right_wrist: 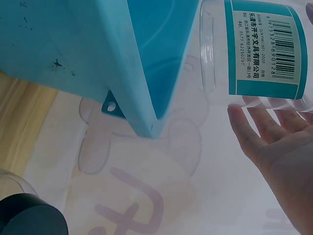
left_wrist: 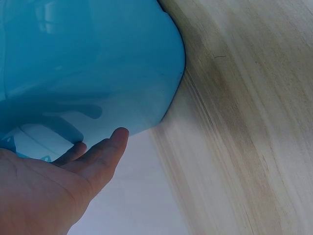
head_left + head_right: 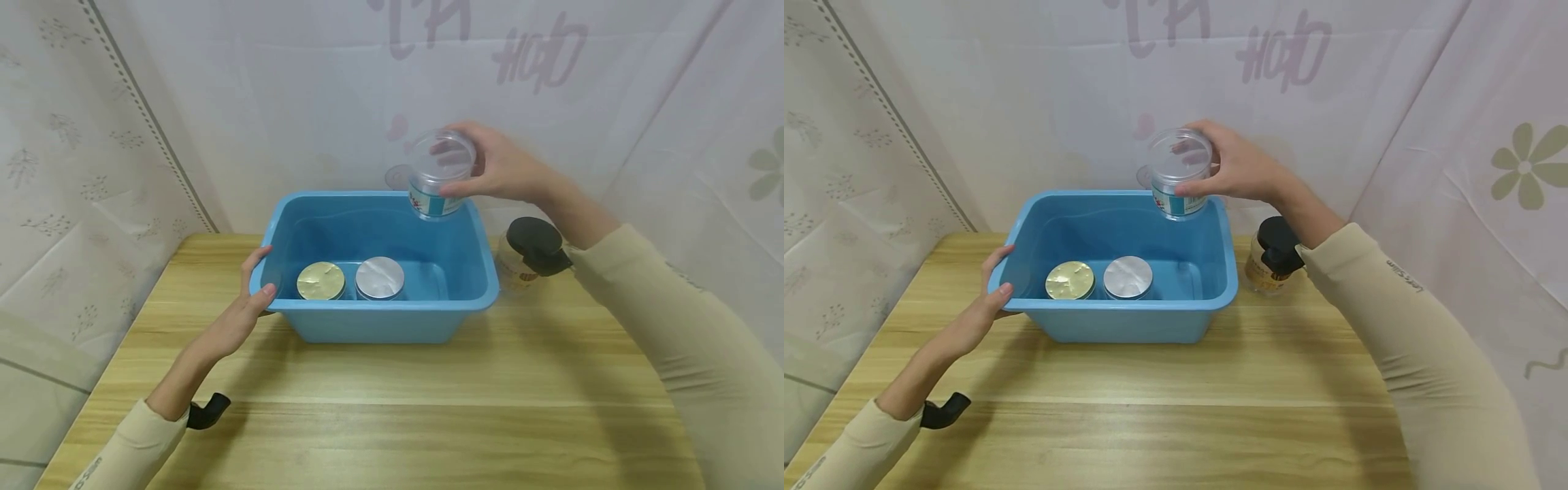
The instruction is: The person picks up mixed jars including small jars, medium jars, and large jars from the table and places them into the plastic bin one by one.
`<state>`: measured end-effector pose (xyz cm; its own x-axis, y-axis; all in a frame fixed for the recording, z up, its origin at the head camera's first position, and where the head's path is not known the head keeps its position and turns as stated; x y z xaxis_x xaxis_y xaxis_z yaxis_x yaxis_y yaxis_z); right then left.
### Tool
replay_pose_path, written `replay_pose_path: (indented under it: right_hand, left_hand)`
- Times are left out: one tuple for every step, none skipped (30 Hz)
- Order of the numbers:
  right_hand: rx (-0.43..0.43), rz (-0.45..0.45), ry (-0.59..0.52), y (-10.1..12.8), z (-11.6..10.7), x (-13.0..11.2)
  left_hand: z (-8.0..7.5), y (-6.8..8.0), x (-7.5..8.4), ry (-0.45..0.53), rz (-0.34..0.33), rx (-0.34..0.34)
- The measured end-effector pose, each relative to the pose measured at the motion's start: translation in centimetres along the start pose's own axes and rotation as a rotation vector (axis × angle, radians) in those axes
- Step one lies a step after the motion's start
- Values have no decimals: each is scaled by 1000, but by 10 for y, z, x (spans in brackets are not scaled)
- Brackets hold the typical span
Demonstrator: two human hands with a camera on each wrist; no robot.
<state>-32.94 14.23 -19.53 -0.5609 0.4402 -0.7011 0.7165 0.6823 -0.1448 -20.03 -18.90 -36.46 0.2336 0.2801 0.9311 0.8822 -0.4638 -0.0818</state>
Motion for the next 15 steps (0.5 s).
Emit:
replay_pose_path:
  right_hand:
    - [-6,6,-2,-1,1,0]
    - [-10,8,-7,-3,2,0]
    - [-13,11,-14,-4,3,0]
    - [-17,15,-19,-6,4,0]
    - [-19,16,-25,-7,5,0]
    - [-22,19,-30,-9,6,1]
    - [-25,21,-31,-11,7,0]
    - [-28,22,-32,-13,8,0]
    - [-32,23,-35,-14,9,0]
    - [-36,23,-23,-16,10,-1]
    - [-41,22,-10,-17,11,-3]
    - [-46,19,-4,-19,13,-4]
    - [-53,12,1,-21,14,-5]
    - [-59,9,9,-23,16,-6]
    - [-65,6,16,-25,17,-8]
  left_hand:
    - [0,0,0,2,1,-1]
    - [0,0,0,4,3,-2]
    - [0,0,0,5,4,-2]
    - [0,0,0,5,4,-1]
    - [0,0,0,6,5,-1]
    - [0,0,0,6,5,0]
    - [0,0,1,8,5,1]
    - [0,0,1,8,5,2]
    - [0,0,1,10,6,2]
    - [0,0,1,10,7,2]
    - [1,0,2,10,8,1]
    - [1,0,2,9,9,2]
    - [1,0,2,9,11,2]
    - [1,0,2,7,12,2]
    - [0,0,2,5,14,3]
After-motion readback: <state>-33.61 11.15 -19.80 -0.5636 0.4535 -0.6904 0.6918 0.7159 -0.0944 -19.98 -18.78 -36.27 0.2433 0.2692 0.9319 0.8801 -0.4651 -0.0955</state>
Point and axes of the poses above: each hand's wrist, its own y-axis away from the middle knuckle, its own z-axis out of the palm, x = y × z, the point moved 9 cm from there along -y, towards the middle knuckle, and after that the axes turned 5 degrees about -x, right-handed, at the moved point
